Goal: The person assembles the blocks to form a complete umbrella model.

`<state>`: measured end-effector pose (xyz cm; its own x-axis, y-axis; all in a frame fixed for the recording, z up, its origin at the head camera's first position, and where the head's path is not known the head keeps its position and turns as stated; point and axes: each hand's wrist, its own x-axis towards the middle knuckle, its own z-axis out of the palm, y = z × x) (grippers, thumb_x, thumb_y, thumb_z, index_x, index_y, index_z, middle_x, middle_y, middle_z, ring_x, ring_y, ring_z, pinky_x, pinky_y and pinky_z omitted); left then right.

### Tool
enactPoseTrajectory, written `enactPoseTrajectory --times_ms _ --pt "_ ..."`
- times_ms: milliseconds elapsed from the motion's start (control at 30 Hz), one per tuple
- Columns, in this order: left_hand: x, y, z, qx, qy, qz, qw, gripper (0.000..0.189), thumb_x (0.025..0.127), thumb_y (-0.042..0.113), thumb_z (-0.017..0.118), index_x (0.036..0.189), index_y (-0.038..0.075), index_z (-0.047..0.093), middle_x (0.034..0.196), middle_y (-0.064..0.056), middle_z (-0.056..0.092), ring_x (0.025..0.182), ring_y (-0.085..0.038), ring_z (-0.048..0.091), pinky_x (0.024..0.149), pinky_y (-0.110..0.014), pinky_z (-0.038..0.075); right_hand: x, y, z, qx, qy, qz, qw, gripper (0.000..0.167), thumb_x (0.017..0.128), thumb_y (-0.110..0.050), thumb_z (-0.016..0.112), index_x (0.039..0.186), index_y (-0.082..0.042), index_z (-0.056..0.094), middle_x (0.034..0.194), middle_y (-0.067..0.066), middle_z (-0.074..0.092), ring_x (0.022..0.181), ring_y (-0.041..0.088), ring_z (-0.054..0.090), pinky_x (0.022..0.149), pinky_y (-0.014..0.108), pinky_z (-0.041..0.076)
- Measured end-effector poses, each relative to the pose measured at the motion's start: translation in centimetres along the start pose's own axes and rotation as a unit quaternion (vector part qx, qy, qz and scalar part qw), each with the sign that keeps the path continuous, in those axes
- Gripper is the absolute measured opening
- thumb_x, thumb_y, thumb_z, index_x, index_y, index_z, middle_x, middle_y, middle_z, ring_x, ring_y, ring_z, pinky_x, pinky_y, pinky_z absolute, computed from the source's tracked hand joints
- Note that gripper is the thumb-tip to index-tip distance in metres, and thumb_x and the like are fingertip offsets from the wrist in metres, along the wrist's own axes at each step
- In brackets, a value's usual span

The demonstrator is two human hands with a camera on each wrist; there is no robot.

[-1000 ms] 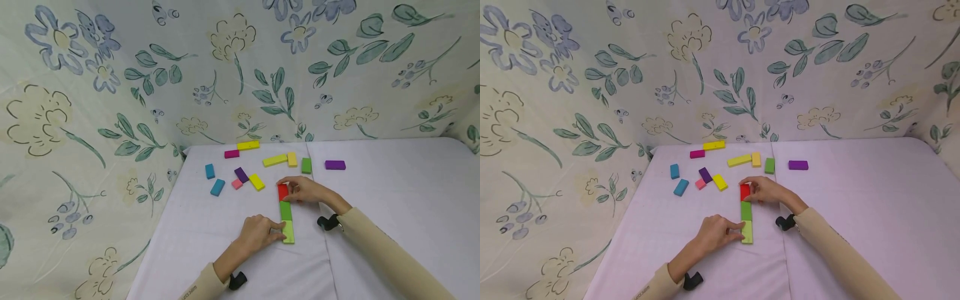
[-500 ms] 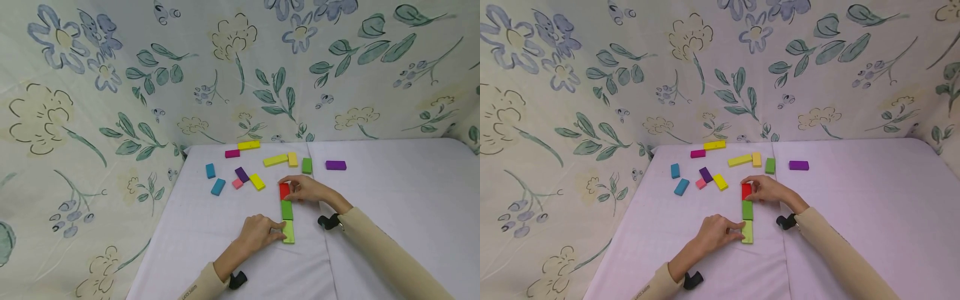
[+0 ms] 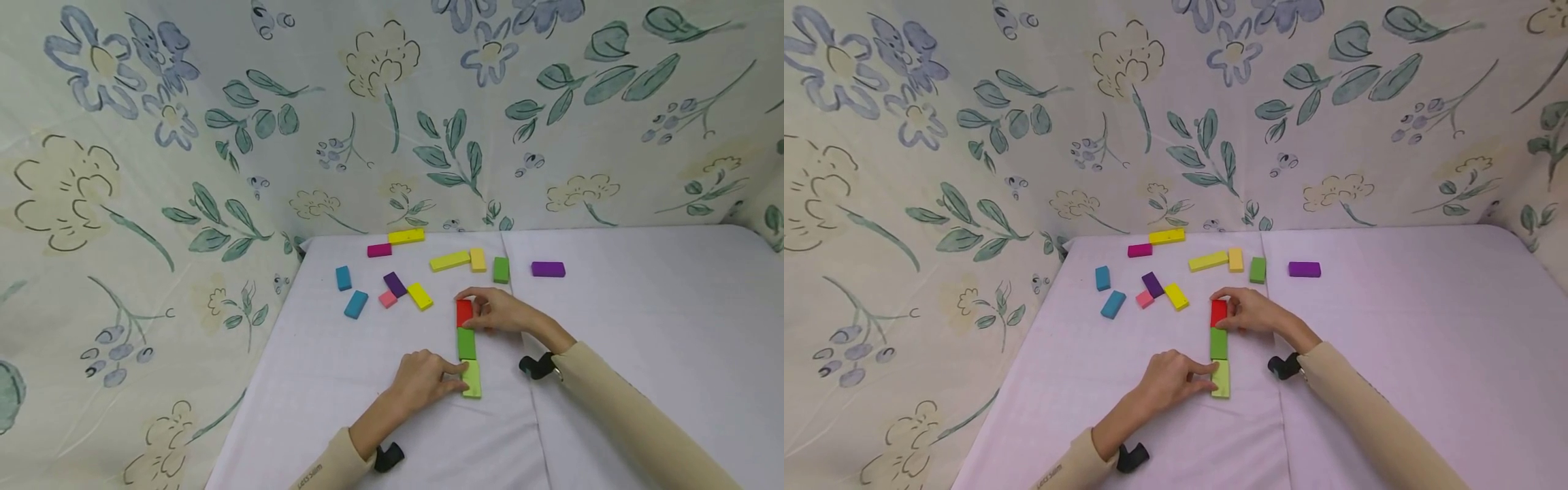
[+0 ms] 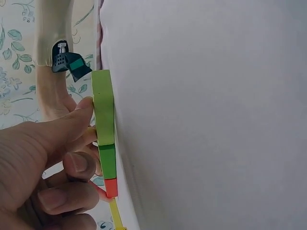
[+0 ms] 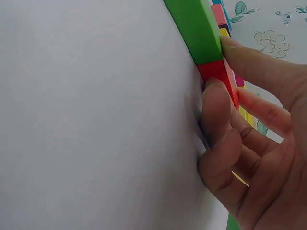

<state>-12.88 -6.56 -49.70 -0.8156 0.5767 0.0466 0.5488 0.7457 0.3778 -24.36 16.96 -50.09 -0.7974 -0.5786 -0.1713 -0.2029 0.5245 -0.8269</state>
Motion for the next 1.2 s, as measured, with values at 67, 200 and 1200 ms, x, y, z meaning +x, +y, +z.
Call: enactPoseTrajectory --times_ms 67,200,1200 --pt "0.01 0.05 0.04 0.001 0.000 0.000 1.0000 0.039 0.087 0.043 0.081 0.123 0.029 0.075 0.052 0.010 0.061 0.045 0.003 0.033 0.045 -0.015 0.024 0.04 -0.01 -0.02 0.000 -0.006 -0.001 1.0000 0.057 0.092 -0.018 0.080 0.143 -0.008 0.056 0.082 0.008 0.060 0.059 0.018 0.058 0.056 0.023 0.048" --pt "0.05 0.20 0.08 0.006 0.004 -0.001 1.0000 0.039 0.087 0.044 0.082 0.123 0.030 0.076 0.052 0.010 0.061 0.045 0.003 0.033 0.045 -0.015 0.024 0.14 0.19 -0.19 -0.001 -0.012 -0.005 0.9999 0.056 0.092 -0.018 0.079 0.143 -0.009 0.057 0.082 0.008 0.060 0.060 0.018 0.058 0.057 0.023 0.048" --pt "-0.05 0.75 0.52 0.062 -0.008 0.035 0.9974 0.043 0.089 0.049 0.076 0.130 0.035 0.072 0.046 0.011 0.040 0.047 -0.001 0.019 0.045 -0.017 0.018 0.50 0.76 -0.41 -0.008 -0.005 0.002 1.0000 0.052 0.092 -0.025 0.079 0.139 -0.014 0.059 0.082 0.004 0.060 0.060 0.017 0.058 0.057 0.024 0.048"
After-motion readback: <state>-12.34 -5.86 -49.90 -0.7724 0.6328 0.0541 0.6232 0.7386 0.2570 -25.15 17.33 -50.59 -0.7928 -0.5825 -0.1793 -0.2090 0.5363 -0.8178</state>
